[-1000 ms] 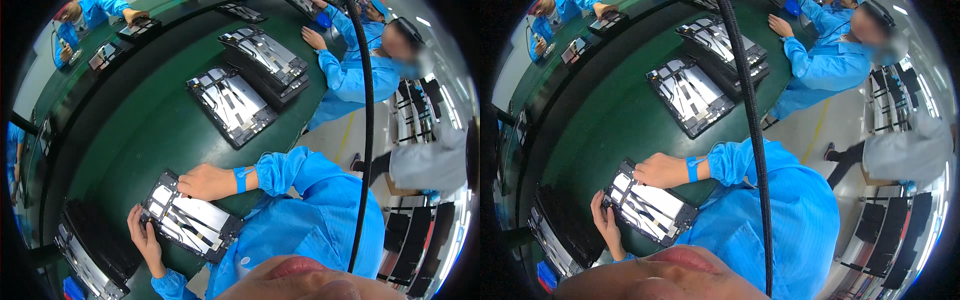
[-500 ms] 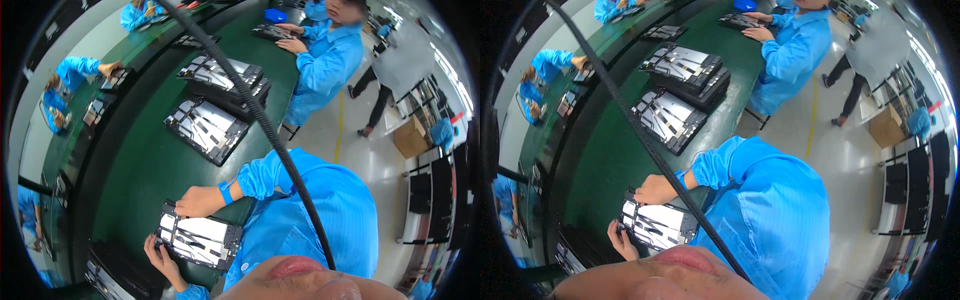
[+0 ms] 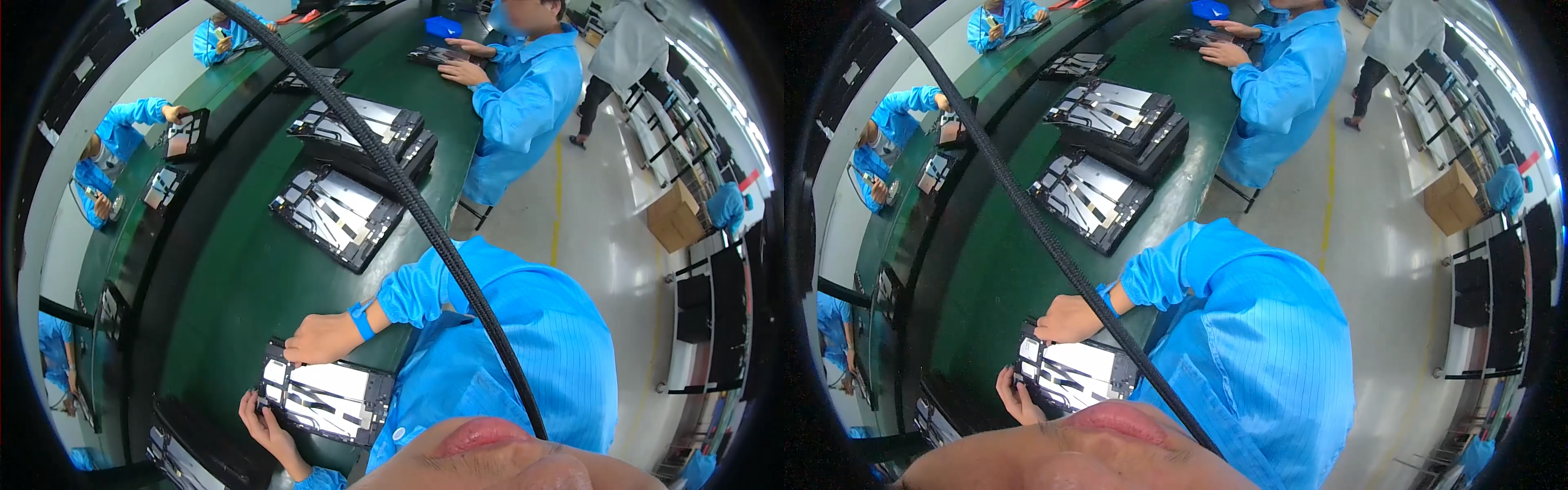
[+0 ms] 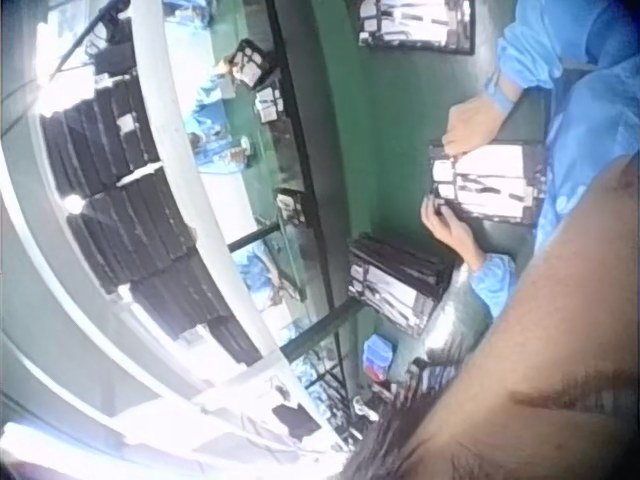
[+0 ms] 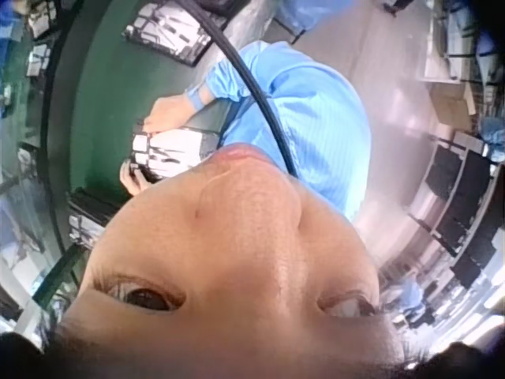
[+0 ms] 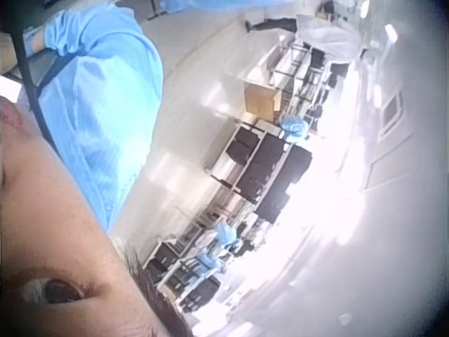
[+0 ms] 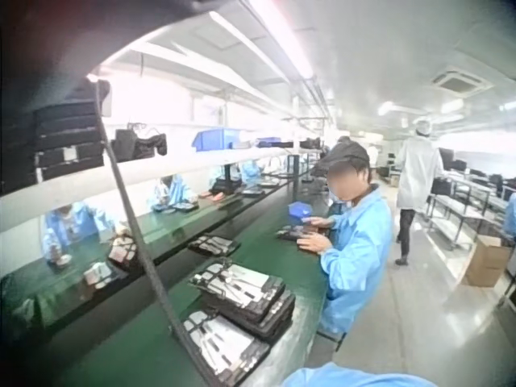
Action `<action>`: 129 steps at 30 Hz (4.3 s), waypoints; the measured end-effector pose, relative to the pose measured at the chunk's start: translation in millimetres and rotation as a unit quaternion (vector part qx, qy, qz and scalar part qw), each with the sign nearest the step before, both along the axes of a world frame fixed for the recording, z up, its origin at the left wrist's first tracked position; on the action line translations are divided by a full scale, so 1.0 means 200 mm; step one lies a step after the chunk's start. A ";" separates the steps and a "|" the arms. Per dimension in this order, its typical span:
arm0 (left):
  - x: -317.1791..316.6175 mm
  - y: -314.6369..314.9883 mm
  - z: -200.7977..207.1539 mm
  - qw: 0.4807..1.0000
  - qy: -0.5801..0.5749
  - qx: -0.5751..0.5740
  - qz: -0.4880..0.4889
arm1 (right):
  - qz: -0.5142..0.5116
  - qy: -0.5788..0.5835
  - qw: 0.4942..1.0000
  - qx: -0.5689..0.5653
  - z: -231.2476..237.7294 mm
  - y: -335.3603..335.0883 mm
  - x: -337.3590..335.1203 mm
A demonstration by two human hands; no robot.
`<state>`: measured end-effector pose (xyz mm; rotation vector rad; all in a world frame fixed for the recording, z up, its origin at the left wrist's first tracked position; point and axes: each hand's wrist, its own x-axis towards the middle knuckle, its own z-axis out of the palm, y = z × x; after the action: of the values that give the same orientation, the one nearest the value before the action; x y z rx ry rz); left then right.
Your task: The person assembles tablet computers by connecting and routing internal cables and components by hand and with a tool. The person then stacks the assembled tablets and places them onto an overhead rack.
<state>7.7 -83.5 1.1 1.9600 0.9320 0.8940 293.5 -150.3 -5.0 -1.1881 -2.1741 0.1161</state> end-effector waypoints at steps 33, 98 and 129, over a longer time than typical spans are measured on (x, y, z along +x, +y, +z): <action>-0.22 -0.22 0.11 0.994 0.092 -0.005 0.050 | 0.031 -0.104 0.989 -0.102 0.10 0.06 -0.10; -0.20 -0.20 0.10 0.987 0.155 0.050 -0.017 | 0.046 -0.063 0.990 -0.114 0.09 0.04 -0.07; -0.17 -0.18 0.10 0.987 0.153 0.043 -0.017 | 0.046 -0.055 0.990 -0.123 0.10 0.04 -0.08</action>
<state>-26.6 -118.5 20.5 2.2226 1.0421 0.6326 278.1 -142.2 15.9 -1.2519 -2.3642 0.3763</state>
